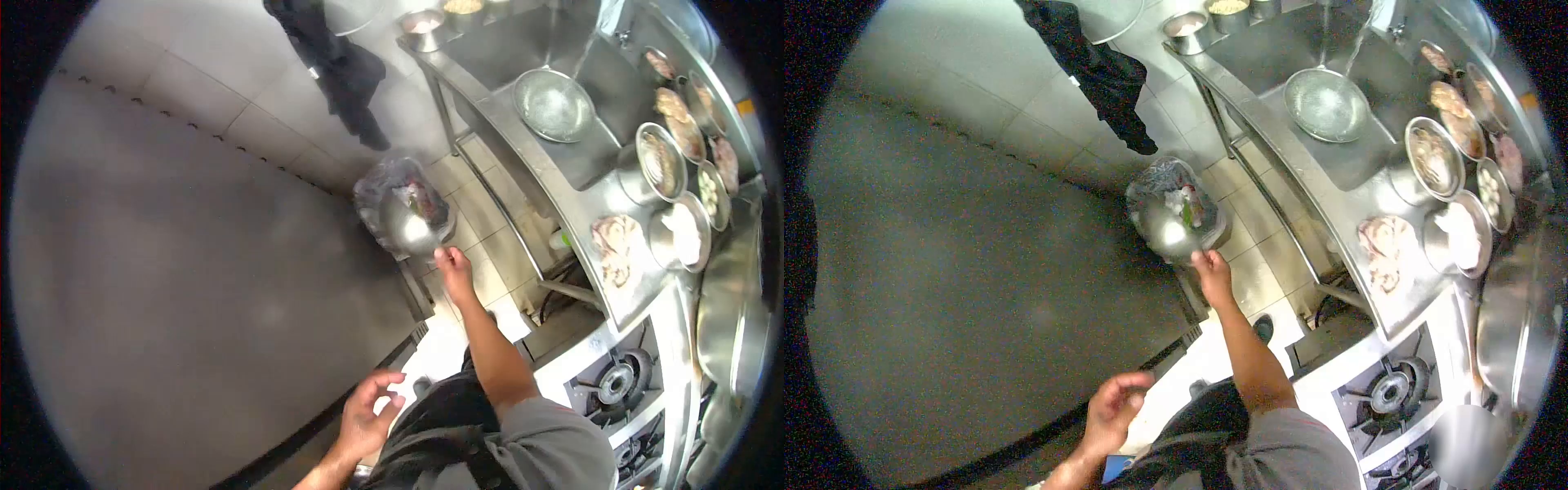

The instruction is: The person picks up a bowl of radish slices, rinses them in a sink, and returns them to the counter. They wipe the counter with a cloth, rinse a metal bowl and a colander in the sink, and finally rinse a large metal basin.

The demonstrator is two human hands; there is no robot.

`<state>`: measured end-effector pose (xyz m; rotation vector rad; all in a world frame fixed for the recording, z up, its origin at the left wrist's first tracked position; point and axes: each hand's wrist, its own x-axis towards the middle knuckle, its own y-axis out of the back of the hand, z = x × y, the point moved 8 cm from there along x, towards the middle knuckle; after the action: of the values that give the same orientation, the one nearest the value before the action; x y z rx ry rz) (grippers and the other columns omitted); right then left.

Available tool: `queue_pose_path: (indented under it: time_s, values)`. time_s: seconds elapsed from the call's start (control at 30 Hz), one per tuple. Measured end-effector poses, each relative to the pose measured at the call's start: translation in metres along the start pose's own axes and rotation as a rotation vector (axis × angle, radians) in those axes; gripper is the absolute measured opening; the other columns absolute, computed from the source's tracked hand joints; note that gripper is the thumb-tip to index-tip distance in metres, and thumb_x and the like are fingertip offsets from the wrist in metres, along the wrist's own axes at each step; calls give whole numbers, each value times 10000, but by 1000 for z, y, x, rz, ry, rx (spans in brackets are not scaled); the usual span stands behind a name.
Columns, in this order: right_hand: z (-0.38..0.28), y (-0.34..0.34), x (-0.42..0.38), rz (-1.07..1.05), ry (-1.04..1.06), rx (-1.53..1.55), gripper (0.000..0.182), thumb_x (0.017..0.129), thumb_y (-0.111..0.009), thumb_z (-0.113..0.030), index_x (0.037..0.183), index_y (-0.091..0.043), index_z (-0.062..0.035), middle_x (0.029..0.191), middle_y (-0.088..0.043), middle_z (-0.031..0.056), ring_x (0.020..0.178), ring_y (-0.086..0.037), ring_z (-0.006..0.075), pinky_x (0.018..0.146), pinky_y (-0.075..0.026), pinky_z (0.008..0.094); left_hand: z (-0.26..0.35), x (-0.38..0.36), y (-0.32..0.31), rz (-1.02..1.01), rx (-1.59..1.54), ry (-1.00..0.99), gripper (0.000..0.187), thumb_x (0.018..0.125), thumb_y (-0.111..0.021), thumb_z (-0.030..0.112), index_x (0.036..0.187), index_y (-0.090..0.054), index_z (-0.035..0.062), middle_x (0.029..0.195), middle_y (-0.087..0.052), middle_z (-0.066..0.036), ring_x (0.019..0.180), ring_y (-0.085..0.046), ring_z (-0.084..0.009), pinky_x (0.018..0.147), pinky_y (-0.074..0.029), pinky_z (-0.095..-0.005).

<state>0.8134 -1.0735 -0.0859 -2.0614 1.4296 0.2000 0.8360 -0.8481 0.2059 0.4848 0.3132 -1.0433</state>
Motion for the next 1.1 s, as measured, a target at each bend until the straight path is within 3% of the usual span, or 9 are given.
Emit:
queue_pose_path:
  time_s: [0.17, 0.27, 0.37, 0.53, 0.63, 0.77, 0.87, 0.97, 1.1]
  values:
    - [-178, -3, -208, -207, 974, -813, 285, 635, -756, -114, 877, -609, -73, 961, -560, 96, 880, -491, 296, 811, -416, 401, 15, -14, 7, 56, -165, -217, 751, 924, -469, 520, 1423, -192, 32, 1375, -336, -155, 1169, -468, -263, 935, -444, -384]
    - [-217, 3, -306, -257, 1131, -964, 328, 592, -755, -105, 892, -622, -89, 977, -561, 98, 910, -487, 290, 793, -410, 396, 20, -21, 3, -73, -383, -276, 797, 932, -417, 549, 1457, -104, 38, 1400, -302, -194, 1173, -479, -292, 873, -509, -406]
    - [-231, 13, -385, -107, 1288, -1089, 367, 585, -760, -123, 926, -625, -99, 987, -565, 97, 904, -491, 283, 773, -405, 398, 22, -47, -5, -189, -572, -145, 720, 899, -528, 446, 1436, -237, 67, 1369, -408, -118, 1267, -403, -250, 1036, -352, -440]
    - [-222, 36, -457, -71, 1016, -995, 774, 689, -795, -304, 1323, -434, -47, 1398, -310, 164, 1286, -356, 363, 1046, -345, 455, 11, -62, -9, -186, -494, -251, 528, 798, -470, 89, 1310, -389, -9, 1143, -549, -150, 1013, -545, -190, 820, -473, -303]
    - [-170, 102, -472, 236, 760, -505, 810, 771, -732, -244, 1403, -271, -36, 1383, -335, 182, 1212, -434, 315, 938, -444, 422, -40, -51, -31, -255, -313, -197, 505, 767, -485, 81, 1261, -450, -21, 1090, -577, -134, 982, -548, -180, 798, -463, -290]
    - [-98, 170, -468, 259, 55, -419, 525, 811, -623, -125, 1276, -435, 30, 1068, -609, 143, 820, -624, 193, 652, -531, 320, -73, -54, -83, -498, 5, -245, 484, 760, -521, 113, 1235, -515, 20, 978, -613, -57, 842, -572, -141, 695, -474, -280]
    - [-60, 225, -450, 330, 251, -73, 388, 783, -598, -80, 1147, -537, 39, 941, -646, 113, 686, -627, 166, 517, -517, 285, -71, -51, -104, -659, 137, -223, 419, 854, -536, 150, 1249, -509, 16, 1110, -607, -83, 1008, -568, -186, 885, -449, -327]
    - [-87, 244, -443, 337, 233, -92, 335, 771, -577, -56, 1096, -572, 29, 912, -650, 95, 687, -629, 166, 484, -507, 272, -95, -21, -120, -820, 106, -35, 505, 937, -497, 496, 1228, -538, 85, 960, -611, -11, 831, -597, -130, 652, -471, -245]
    - [-126, 277, -416, 414, 195, -117, 292, 776, -601, -86, 1037, -571, 42, 852, -648, 118, 629, -622, 165, 482, -516, 259, -142, 51, -114, -474, 357, 177, 334, 887, -590, 298, 1143, -586, 84, 861, -607, 10, 681, -565, -105, 552, -437, -257]
